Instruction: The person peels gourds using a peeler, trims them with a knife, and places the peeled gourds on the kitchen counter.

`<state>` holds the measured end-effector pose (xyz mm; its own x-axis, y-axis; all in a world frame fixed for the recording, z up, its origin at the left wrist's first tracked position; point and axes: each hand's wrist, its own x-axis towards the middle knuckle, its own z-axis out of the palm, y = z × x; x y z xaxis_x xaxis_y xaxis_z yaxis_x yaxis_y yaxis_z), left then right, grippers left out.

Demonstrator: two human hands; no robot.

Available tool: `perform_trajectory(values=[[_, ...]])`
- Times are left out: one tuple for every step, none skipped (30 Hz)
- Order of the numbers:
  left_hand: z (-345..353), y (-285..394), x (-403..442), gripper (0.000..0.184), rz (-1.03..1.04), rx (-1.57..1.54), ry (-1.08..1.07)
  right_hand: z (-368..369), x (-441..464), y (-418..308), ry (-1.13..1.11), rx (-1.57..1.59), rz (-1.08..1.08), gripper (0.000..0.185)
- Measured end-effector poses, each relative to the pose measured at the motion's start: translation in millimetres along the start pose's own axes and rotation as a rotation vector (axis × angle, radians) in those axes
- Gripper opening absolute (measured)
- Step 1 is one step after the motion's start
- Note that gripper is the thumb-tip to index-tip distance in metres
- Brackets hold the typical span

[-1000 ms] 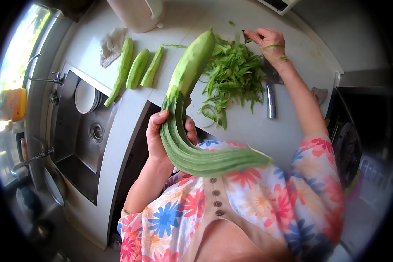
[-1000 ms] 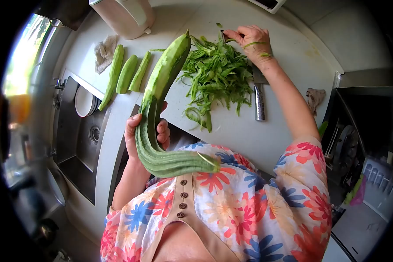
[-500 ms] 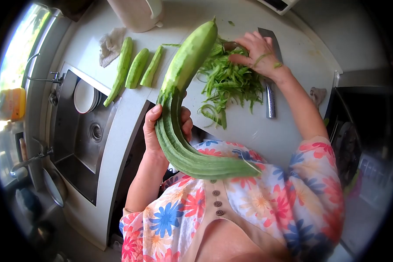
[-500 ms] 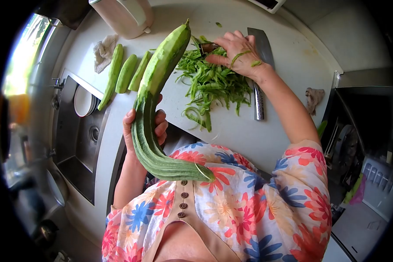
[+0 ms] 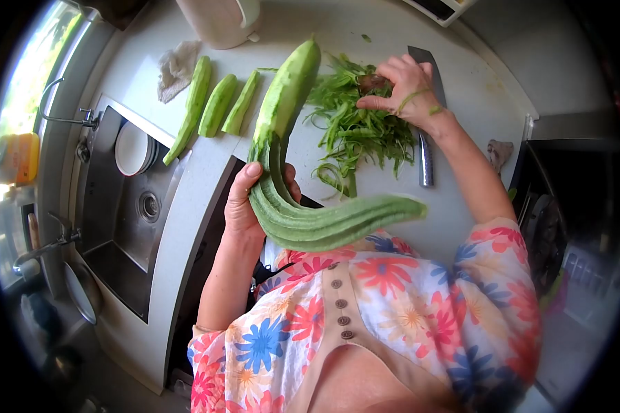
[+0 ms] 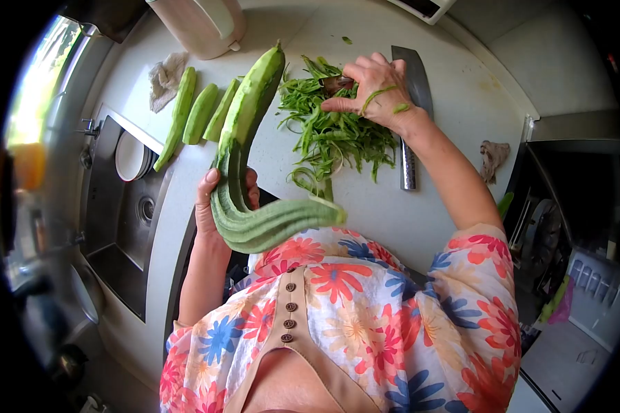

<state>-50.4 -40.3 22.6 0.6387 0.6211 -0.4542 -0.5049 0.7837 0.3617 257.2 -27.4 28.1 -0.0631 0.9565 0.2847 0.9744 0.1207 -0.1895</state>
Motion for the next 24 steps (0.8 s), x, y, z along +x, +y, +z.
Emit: perform_trajectory(values=[[0.8, -1.3, 1.1, 0.044, -0.012, -0.03, 0.005, 1.8, -1.2, -1.9, 0.035, 0.018, -0.041, 0.045], [3.7, -0.9, 2.7, 0.047, -0.043, -0.063, -0.027, 4.0, -2.1, -4.4, 0.07, 0.038, -0.082, 0.046], [5.3, -2.8, 4.0, 0.057, -0.054, -0.095, -0.075, 6.6, -2.0, -7.6, 0.066, 0.069, -0.089, 0.045], [7.3, -5.0, 5.2, 0.068, -0.064, -0.125, -0.122, 9.9, -1.2, -12.0, 0.064, 0.103, -0.096, 0.044], [8.9, -5.8, 6.4, 0.079, -0.077, -0.151, -0.17, 12.4, -0.7, -17.8, 0.064, 0.136, -0.1, 0.044], [10.0, -4.9, 7.9, 0.08, -0.135, -0.165, -0.151, 14.6, -0.4, -28.6, 0.128, 0.168, -0.133, 0.043], [12.7, -6.6, 6.7, 0.078, -0.164, -0.193, -0.164, 14.9, -0.1, -39.4, 0.141, 0.193, -0.184, 0.042], [14.4, -9.8, 5.7, 0.074, -0.176, -0.218, -0.185, 13.8, 0.9, -50.1, 0.155, 0.216, -0.234, 0.042], [16.0, -13.1, 4.5, 0.07, -0.188, -0.241, -0.206, 14.3, 1.8, -59.8, 0.171, 0.239, -0.282, 0.042], [14.1, -18.2, 4.1, 0.058, -0.201, -0.267, -0.185, 17.7, 1.6, -67.9, 0.244, 0.211, -0.339, 0.043], [10.1, -19.4, 4.5, 0.052, -0.217, -0.298, -0.23, 16.3, 1.4, -76.0, 0.281, 0.185, -0.36, 0.044], [8.4, -19.4, 5.3, 0.047, -0.233, -0.33, -0.275, 17.4, 1.7, -77.8, 0.325, 0.21, -0.355, 0.044], [9.5, -19.0, 5.8, 0.045, -0.249, -0.364, -0.321, 18.0, 1.5, -78.8, 0.368, 0.234, -0.35, 0.045], [13.7, -19.1, 4.7, 0.046, -0.231, -0.327, -0.264, 16.1, 1.1, -81.0, 0.368, 0.237, -0.359, 0.045], [16.2, -19.1, 4.5, 0.045, -0.23, -0.299, -0.209, 12.3, 0.1, -84.2, 0.367, 0.241, -0.371, 0.045], [17.6, -19.6, 4.4, 0.045, -0.229, -0.271, -0.154, 10.3, -0.9, -86.1, 0.365, 0.244, -0.382, 0.046], [20.0, -20.1, 4.0, 0.044, -0.229, -0.244, -0.099, 11.4, -0.3, -84.8, 0.344, 0.228, -0.415, 0.045], [27.8, -21.7, 3.8, 0.038, -0.213, -0.265, -0.024, 13.7, 1.8, -81.9, 0.323, 0.211, -0.446, 0.045], [24.7, -20.9, 3.1, 0.038, -0.237, -0.225, -0.007, 16.2, 3.5, -79.2, 0.303, 0.193, -0.476, 0.045], [18.5, -19.6, 1.6, 0.038, -0.261, -0.186, 0.01, 18.8, 3.0, -77.2, 0.291, 0.174, -0.485, 0.046], [14.0, -19.8, 0.4, 0.039, -0.284, -0.148, 0.027, 21.4, 4.8, -73.0, 0.302, 0.162, -0.475, 0.046], [12.4, -21.3, -0.5, 0.049, -0.28, -0.175, 0.03, 24.3, 8.5, -67.0, 0.312, 0.149, -0.464, 0.047], [8.1, -22.4, 0.3, 0.052, -0.258, -0.149, -0.04, 26.8, 13.1, -60.4, 0.324, 0.135, -0.453, 0.047], [2.4, -23.3, 1.8, 0.055, -0.233, -0.123, -0.111, 29.0, 18.7, -53.4, 0.366, 0.119, -0.435, 0.048]])
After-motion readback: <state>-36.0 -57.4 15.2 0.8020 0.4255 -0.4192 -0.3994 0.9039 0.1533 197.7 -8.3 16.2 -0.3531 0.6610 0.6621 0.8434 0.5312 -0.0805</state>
